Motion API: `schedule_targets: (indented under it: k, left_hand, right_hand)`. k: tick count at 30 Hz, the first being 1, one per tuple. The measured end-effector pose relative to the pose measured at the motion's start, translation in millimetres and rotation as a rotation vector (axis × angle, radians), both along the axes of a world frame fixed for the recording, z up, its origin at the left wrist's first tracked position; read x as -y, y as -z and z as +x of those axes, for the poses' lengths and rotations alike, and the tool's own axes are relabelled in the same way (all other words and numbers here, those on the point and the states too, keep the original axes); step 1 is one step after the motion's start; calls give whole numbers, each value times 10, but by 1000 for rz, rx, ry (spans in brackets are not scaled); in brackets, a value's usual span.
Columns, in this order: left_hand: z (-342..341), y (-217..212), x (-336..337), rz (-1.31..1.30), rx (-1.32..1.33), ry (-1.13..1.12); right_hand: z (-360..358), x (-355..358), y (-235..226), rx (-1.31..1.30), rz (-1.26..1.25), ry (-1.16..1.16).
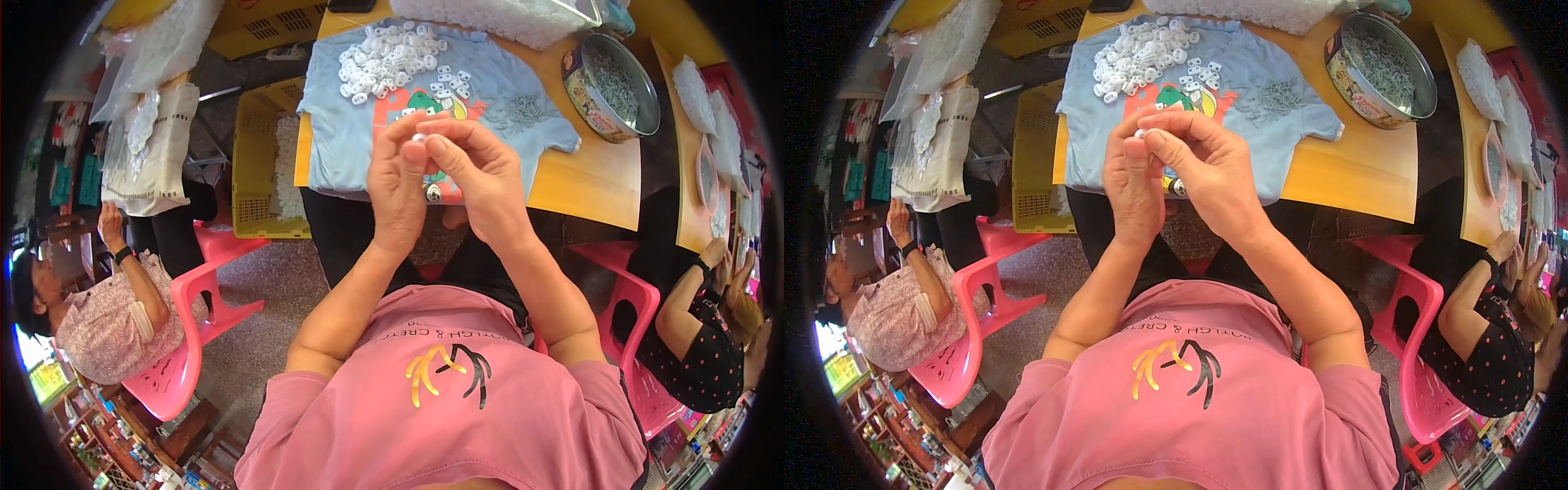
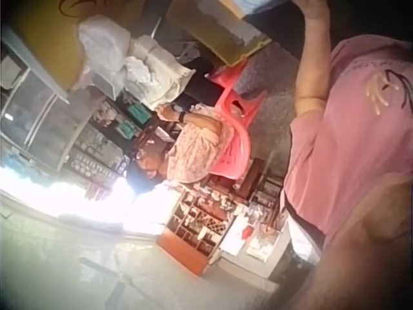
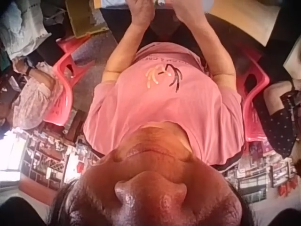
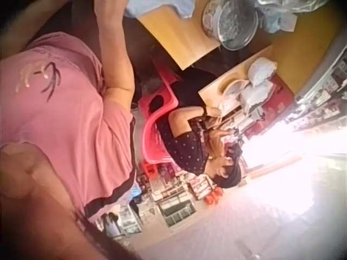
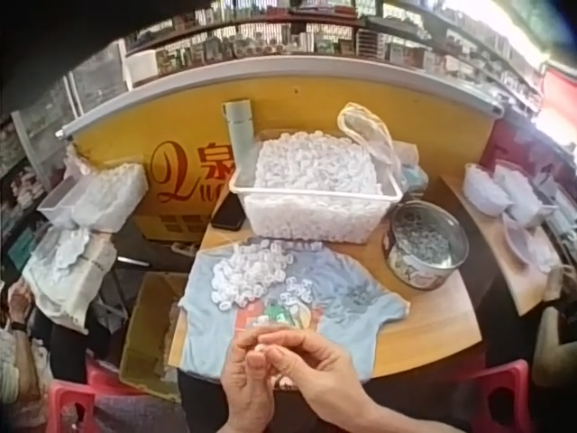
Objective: Manually assembling or sorting small white plastic fasteners on a t-shirt at a production workstation.
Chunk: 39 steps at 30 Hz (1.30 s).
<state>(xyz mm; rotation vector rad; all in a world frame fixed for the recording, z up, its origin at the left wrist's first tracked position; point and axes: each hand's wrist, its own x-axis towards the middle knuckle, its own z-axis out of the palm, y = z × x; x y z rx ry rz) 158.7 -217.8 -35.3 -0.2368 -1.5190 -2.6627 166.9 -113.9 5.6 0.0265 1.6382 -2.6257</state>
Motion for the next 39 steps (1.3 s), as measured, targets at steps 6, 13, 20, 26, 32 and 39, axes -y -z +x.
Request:
schedule_targets:
  k: [6, 13, 20, 26, 32, 39]
  left_hand:
    - [99, 13, 598, -283, -39, -267]
    - [-138, 309, 1843, -619, 177, -595]
    - [-188, 717, 2284, -949, 215, -650]
    - [-128, 111, 1368, -621, -3, -468]
    - [-75, 60, 788, -581, -114, -187]
    - [-201, 123, 549, -566, -51, -102]
  right_hand:
    - [11, 320, 139, -11, 82, -157]
    - [-50, -38, 214, -385, 744, -73]
    - [-388, -531, 251, -360, 1141, 88]
    - [-728, -323, 359, -557, 1360, 80]
    - [-881, -221, 401, -686, 1560, -56]
    - [-797, -261, 309, -313, 1145, -105]
